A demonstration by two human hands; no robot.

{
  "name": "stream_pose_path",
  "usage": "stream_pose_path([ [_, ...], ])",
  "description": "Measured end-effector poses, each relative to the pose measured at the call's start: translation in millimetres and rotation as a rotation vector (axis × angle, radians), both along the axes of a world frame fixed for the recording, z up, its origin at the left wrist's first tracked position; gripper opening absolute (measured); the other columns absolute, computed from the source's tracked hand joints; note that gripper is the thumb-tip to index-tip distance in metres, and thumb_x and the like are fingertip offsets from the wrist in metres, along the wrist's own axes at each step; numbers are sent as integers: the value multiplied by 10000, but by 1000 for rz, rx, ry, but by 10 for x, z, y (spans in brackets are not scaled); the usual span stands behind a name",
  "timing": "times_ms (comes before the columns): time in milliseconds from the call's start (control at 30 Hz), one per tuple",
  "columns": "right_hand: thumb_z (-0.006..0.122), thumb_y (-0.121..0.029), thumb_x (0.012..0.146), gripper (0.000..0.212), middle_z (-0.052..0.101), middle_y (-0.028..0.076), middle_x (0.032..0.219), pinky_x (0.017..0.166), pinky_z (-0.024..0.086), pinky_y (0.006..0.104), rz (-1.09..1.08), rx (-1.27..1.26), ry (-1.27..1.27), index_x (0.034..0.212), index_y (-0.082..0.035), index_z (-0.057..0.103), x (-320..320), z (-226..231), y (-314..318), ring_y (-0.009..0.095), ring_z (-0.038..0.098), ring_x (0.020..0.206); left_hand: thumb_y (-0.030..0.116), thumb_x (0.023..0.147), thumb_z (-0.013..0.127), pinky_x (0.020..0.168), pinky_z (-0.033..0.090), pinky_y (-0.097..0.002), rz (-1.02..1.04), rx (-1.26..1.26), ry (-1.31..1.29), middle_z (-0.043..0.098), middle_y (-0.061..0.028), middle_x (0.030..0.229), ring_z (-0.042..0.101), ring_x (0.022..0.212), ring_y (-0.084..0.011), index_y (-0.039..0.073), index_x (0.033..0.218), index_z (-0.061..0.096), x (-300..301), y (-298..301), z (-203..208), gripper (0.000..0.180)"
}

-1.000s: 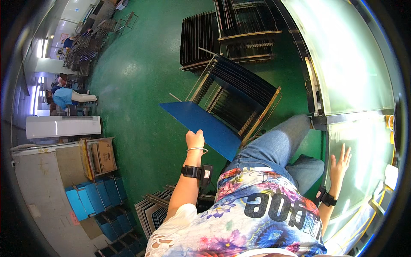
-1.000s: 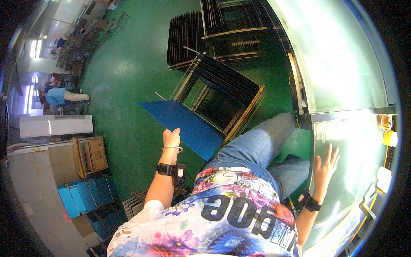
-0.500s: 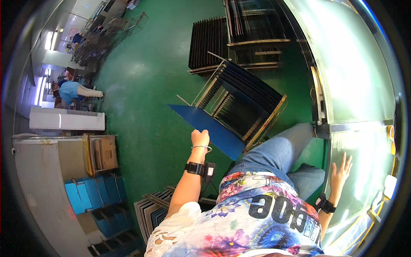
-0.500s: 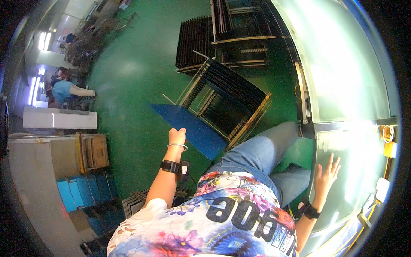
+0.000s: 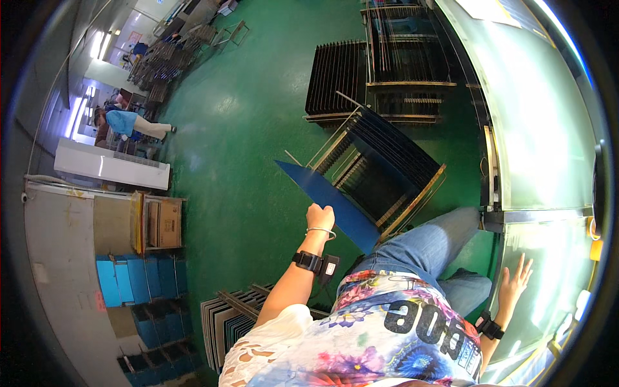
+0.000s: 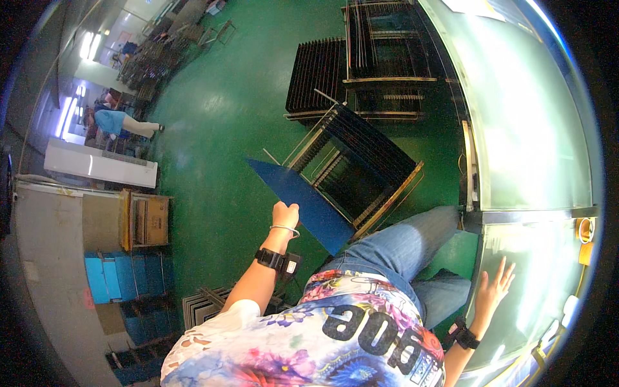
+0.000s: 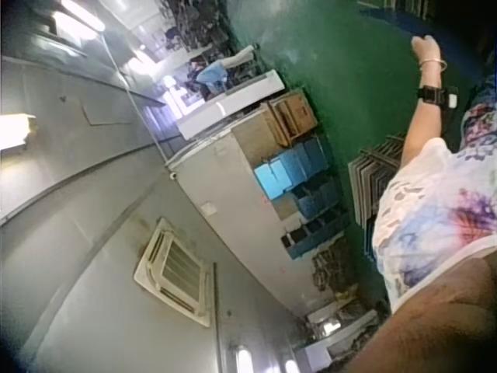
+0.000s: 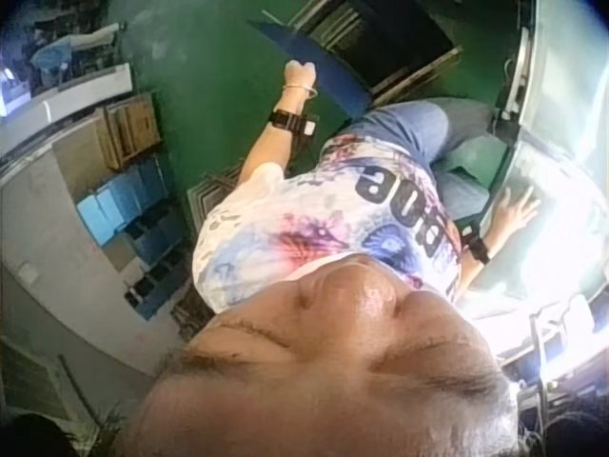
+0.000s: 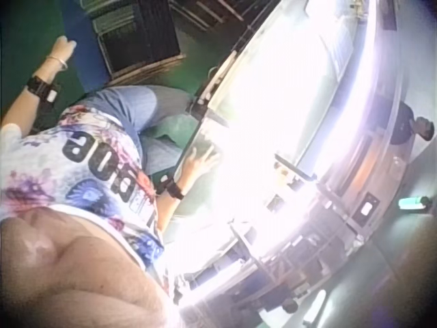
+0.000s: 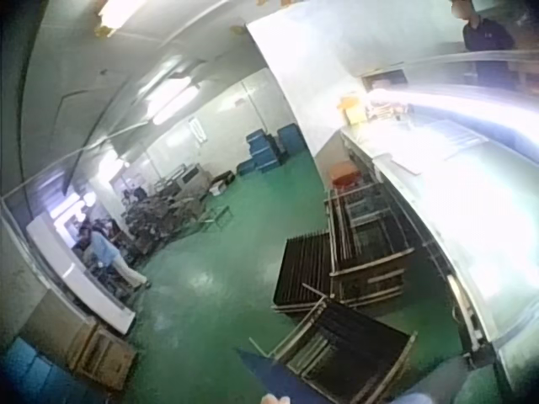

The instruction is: The recorder is inspecting sheets of electrical components, likely circuit boards or solar cells, and placing them into vertical storage racks.

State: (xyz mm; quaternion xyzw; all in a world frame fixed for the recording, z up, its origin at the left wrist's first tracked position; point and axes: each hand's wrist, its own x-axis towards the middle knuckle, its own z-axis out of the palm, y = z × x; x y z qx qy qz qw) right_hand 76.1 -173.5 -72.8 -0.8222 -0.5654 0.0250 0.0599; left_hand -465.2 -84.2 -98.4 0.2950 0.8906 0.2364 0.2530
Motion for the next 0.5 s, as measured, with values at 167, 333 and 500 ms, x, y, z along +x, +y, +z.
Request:
stream_pose_path([
  [167, 560, -159, 803, 624, 181, 136, 1428, 1021, 220, 475, 22, 26, -9, 1359, -213, 281, 27, -16, -9, 406, 205, 1273, 140, 690, 519, 764, 442, -440, -17, -1, -2, 560, -331, 841, 557, 849, -445, -135, 785, 541, -3, 89, -20, 292],
  [333, 558, -165, 805, 626, 183, 125, 1430, 1012, 224, 492, -6, 7, -14, 1361, -223, 277, 11, -35, 2, 400, 208, 1275, 149, 696, 517, 762, 444, -443, -17, -34, 20, 563, -322, 855, 558, 850, -441, -120, 787, 553, 74, 234, 51, 286],
  [500, 542, -186, 821, 625, 178, 104, 1437, 990, 233, 525, 35, 37, -4, 1370, -250, 251, -19, -16, 35, 396, 212, 1278, 391, 715, 597, 811, 447, -422, 15, -60, -134, 529, -318, 1029, 550, 943, -419, -118, 1073, 470, 86, 264, 113, 635],
])
